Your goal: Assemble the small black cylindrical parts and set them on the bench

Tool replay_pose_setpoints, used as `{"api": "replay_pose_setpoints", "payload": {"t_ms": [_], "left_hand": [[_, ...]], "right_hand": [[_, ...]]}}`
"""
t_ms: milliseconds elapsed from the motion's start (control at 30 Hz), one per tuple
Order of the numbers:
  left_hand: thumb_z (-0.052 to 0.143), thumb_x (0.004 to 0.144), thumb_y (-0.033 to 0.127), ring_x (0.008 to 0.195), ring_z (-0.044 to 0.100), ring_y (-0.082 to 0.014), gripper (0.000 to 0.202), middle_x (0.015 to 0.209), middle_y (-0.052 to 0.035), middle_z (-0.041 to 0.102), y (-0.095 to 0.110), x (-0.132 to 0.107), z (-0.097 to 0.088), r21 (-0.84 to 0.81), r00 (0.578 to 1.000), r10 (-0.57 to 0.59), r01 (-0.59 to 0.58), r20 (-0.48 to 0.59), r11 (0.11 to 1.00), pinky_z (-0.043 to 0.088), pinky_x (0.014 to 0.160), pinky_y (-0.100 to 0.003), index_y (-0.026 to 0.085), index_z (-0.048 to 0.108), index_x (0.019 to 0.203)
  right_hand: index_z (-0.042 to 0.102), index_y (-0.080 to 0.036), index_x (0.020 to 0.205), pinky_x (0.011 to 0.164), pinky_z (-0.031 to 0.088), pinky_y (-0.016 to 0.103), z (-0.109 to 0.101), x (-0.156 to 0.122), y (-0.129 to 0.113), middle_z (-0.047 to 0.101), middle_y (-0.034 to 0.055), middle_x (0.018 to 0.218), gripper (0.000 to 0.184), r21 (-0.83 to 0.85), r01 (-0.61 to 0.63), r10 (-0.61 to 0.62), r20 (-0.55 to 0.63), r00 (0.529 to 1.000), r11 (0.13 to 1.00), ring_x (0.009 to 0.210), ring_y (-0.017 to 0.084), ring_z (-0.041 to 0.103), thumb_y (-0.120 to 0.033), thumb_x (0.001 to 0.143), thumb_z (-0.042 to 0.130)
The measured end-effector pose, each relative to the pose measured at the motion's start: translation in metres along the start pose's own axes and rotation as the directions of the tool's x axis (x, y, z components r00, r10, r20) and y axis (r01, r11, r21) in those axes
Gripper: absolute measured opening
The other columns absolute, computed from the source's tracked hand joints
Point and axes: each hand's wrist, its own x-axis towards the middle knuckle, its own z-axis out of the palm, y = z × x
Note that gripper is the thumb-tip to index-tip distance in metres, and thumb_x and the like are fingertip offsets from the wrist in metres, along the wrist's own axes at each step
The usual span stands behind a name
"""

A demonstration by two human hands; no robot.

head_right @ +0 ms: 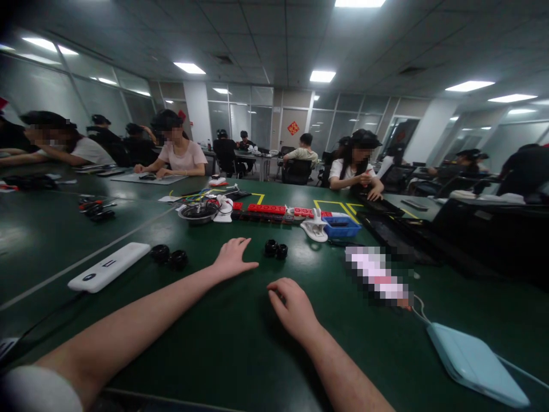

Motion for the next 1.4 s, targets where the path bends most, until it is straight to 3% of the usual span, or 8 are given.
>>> {"api": "replay_pose_setpoints", "payload": {"t_ms": [167, 367, 533, 667, 833, 933, 1167, 1400], "left_hand": [[0.058, 0.064, 0.065, 0.122, 0.03, -0.0335, 0.081, 0.136, -0.0104, 0.035, 0.019, 0.052, 0.041, -0.077, 0.993, -0.05, 0.059, 0.111, 0.995, 0.026, 0.096, -0.052, 0.023, 0.036, 0.13], [0.05, 0.072, 0.064, 0.117, 0.036, -0.0341, 0.053, 0.126, -0.0075, 0.047, 0.027, 0.058, 0.055, -0.12, 0.987, -0.121, 0.134, 0.103, 0.984, 0.019, 0.095, -0.061, 0.027, 0.056, 0.11], [0.053, 0.07, 0.063, 0.115, 0.036, -0.0355, 0.052, 0.12, -0.0097, 0.05, 0.007, 0.04, 0.046, -0.132, 0.988, -0.137, 0.147, 0.077, 0.98, 0.017, 0.095, -0.061, 0.025, 0.06, 0.104], [0.056, 0.07, 0.06, 0.111, 0.04, -0.0342, 0.052, 0.114, -0.0101, 0.053, -0.005, 0.004, 0.033, -0.154, 0.995, -0.057, 0.07, 0.085, 0.986, 0.02, 0.097, -0.056, 0.021, 0.061, 0.103], [0.064, 0.065, 0.057, 0.107, 0.043, -0.0282, 0.051, 0.112, -0.006, 0.052, 0.022, -0.059, 0.021, -0.225, 0.983, 0.142, -0.114, 0.112, 0.968, 0.032, 0.093, -0.04, 0.024, 0.062, 0.104], [0.069, 0.062, 0.055, 0.107, 0.041, -0.0279, 0.05, 0.114, -0.0036, 0.049, 0.042, -0.082, 0.017, -0.299, 0.952, 0.287, -0.245, 0.104, 0.922, 0.033, 0.092, -0.04, 0.028, 0.061, 0.104], [0.066, 0.069, 0.043, 0.1, 0.042, -0.0264, 0.041, 0.109, -0.0065, 0.05, 0.04, -0.076, 0.015, -0.332, 0.931, 0.343, -0.286, 0.126, 0.899, 0.035, 0.086, -0.039, 0.023, 0.06, 0.105], [0.069, 0.062, 0.034, 0.094, 0.044, -0.0253, 0.043, 0.102, -0.0067, 0.051, 0.037, -0.073, 0.019, -0.371, 0.944, 0.294, -0.223, 0.149, 0.902, 0.037, 0.082, -0.037, 0.02, 0.06, 0.101]], "right_hand": [[0.059, -0.018, 0.09, 0.071, 0.046, 0.031, -0.002, 0.0, 0.007, 0.06, 0.0045, 0.085, 0.014, -0.028, -0.056, 0.055, -0.029, 0.998, 0.998, 0.078, 0.018, 0.056, -0.016, 0.082, 0.048], [0.059, -0.018, 0.09, 0.069, 0.046, 0.03, -0.004, 0.001, 0.018, 0.06, 0.0048, 0.087, 0.013, -0.045, -0.12, 0.118, -0.034, 0.992, 0.992, 0.077, 0.018, 0.056, -0.017, 0.08, 0.05], [0.06, -0.018, 0.09, 0.071, 0.046, 0.03, -0.006, 0.002, 0.017, 0.06, 0.0047, 0.088, 0.014, -0.029, -0.142, 0.142, -0.009, 0.99, 0.989, 0.079, 0.018, 0.056, -0.018, 0.08, 0.051], [0.061, -0.018, 0.09, 0.071, 0.045, 0.03, -0.006, 0.002, 0.015, 0.061, 0.0047, 0.088, 0.014, 0.002, -0.136, 0.136, 0.003, 0.991, 0.991, 0.079, 0.018, 0.056, -0.019, 0.081, 0.05], [0.06, -0.018, 0.092, 0.067, 0.046, 0.03, -0.002, 0.001, 0.019, 0.061, 0.0048, 0.085, 0.016, 0.078, -0.09, 0.089, 0.007, 0.996, 0.993, 0.076, 0.018, 0.056, -0.025, 0.083, 0.048], [0.052, -0.018, 0.108, 0.07, 0.046, 0.03, 0.004, -0.001, 0.019, 0.059, 0.0057, 0.093, 0.033, 0.139, -0.018, 0.018, -0.002, 1.0, 0.99, 0.079, 0.019, 0.055, -0.036, 0.081, 0.049], [0.044, -0.017, 0.117, 0.086, 0.041, 0.038, 0.032, 0.002, 0.003, 0.049, 0.0107, 0.11, 0.065, 0.12, 0.055, -0.05, -0.049, 0.998, 0.991, 0.098, 0.026, 0.049, -0.05, 0.065, 0.066], [0.049, -0.021, 0.107, 0.083, 0.043, 0.037, 0.04, 0.012, 0.008, 0.053, 0.0061, 0.098, 0.043, 0.128, 0.045, -0.043, -0.018, 0.999, 0.991, 0.092, 0.023, 0.051, -0.02, 0.068, 0.067]]}}
